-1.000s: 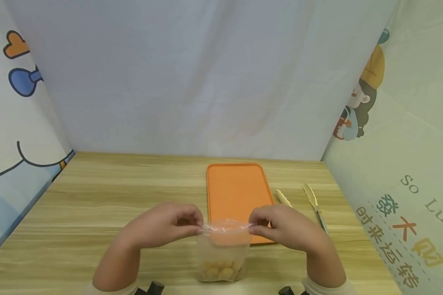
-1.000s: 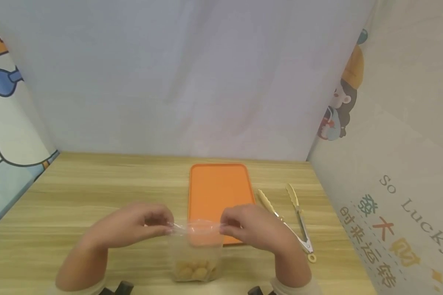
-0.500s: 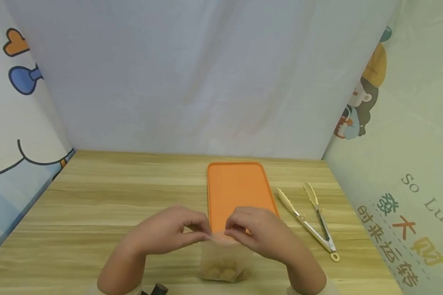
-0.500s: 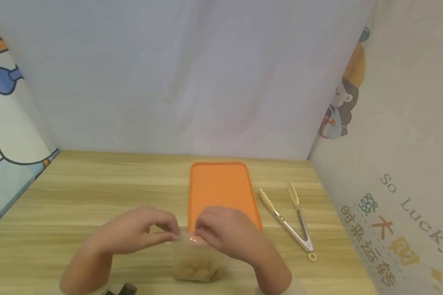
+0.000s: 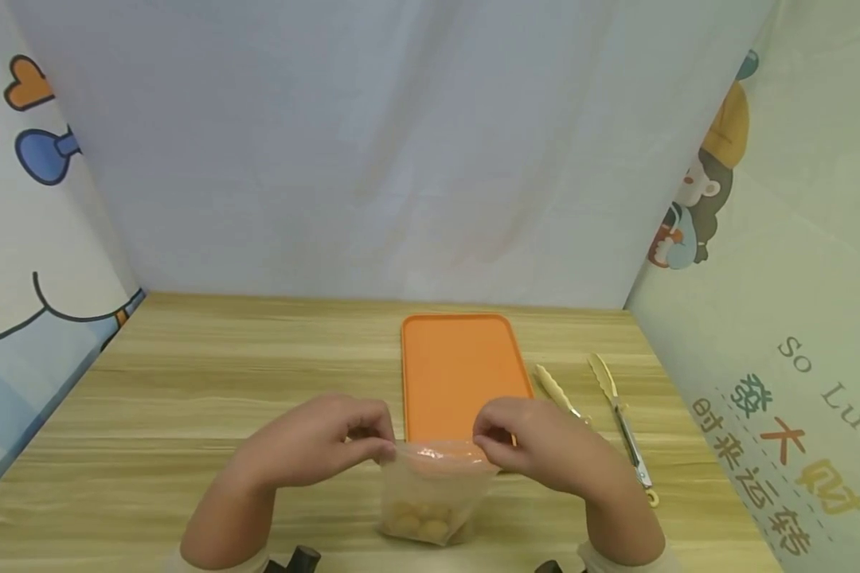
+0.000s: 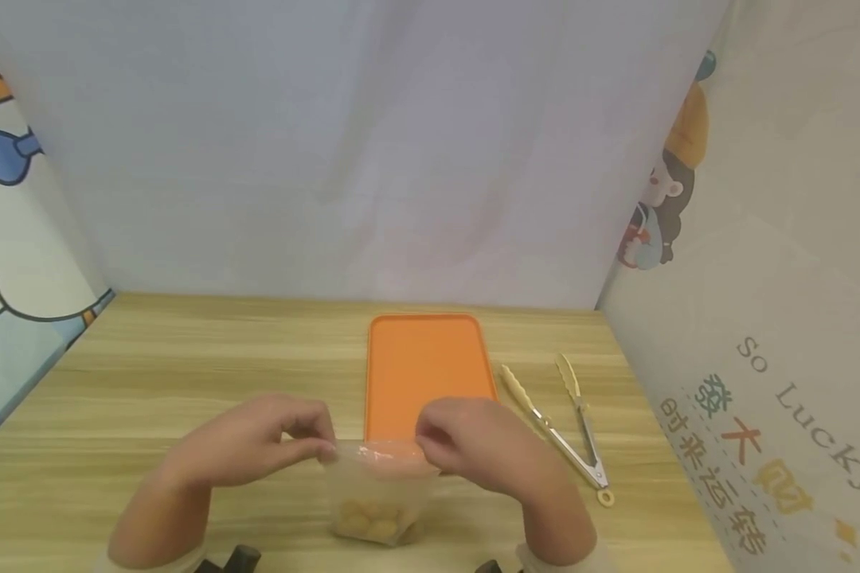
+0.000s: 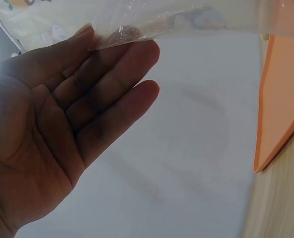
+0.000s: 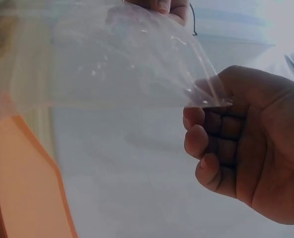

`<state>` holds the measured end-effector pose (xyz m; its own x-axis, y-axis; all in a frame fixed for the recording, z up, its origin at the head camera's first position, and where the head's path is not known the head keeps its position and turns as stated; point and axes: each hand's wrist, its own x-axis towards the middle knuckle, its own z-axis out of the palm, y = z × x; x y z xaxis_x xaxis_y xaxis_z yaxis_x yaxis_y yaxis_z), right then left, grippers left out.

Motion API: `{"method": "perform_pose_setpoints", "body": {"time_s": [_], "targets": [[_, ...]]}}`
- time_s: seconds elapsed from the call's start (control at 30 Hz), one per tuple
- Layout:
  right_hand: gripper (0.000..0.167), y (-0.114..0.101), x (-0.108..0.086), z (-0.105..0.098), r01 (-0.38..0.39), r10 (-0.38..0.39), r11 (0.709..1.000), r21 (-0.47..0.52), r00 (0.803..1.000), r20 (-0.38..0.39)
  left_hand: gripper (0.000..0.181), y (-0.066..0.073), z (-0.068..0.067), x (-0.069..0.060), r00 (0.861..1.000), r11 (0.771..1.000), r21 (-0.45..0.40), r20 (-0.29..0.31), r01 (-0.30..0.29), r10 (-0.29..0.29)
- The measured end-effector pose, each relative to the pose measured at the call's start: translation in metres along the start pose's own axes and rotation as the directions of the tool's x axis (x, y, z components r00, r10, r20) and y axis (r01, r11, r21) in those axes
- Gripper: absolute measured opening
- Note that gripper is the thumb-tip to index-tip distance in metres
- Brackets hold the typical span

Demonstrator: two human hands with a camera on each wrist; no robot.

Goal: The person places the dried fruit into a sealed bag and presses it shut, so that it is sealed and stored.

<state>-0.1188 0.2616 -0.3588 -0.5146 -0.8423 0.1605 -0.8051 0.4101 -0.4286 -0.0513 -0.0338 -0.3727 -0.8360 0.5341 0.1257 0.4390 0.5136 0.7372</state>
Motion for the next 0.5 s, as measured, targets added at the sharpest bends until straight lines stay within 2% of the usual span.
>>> {"method": "perform_pose_setpoints", "body": {"time_s": [0.23, 0.4, 0.5], "targets": [[0.015, 0.004, -0.001, -0.004, 0.007, -0.008, 0.999, 0.049, 1.0, 0.023, 0.012, -0.003, 0.0, 0.0, 1.0, 1.0, 0.01, -0.01, -0.004, 0.004], [0.008, 0.009, -0.003, -0.006, -0.029, 0.014, 0.987, 0.16, 0.996, 0.093, 0.012, -0.006, 0.0, 0.001, 1.0, 0.999, 0.032, -0.016, 0.0, 0.0], [0.007, 0.011, -0.005, -0.009, -0.048, 0.028, 0.985, 0.163, 0.992, 0.125, 0.012, -0.007, 0.0, 0.001, 1.0, 0.999, 0.038, -0.012, 0.003, -0.002]]}}
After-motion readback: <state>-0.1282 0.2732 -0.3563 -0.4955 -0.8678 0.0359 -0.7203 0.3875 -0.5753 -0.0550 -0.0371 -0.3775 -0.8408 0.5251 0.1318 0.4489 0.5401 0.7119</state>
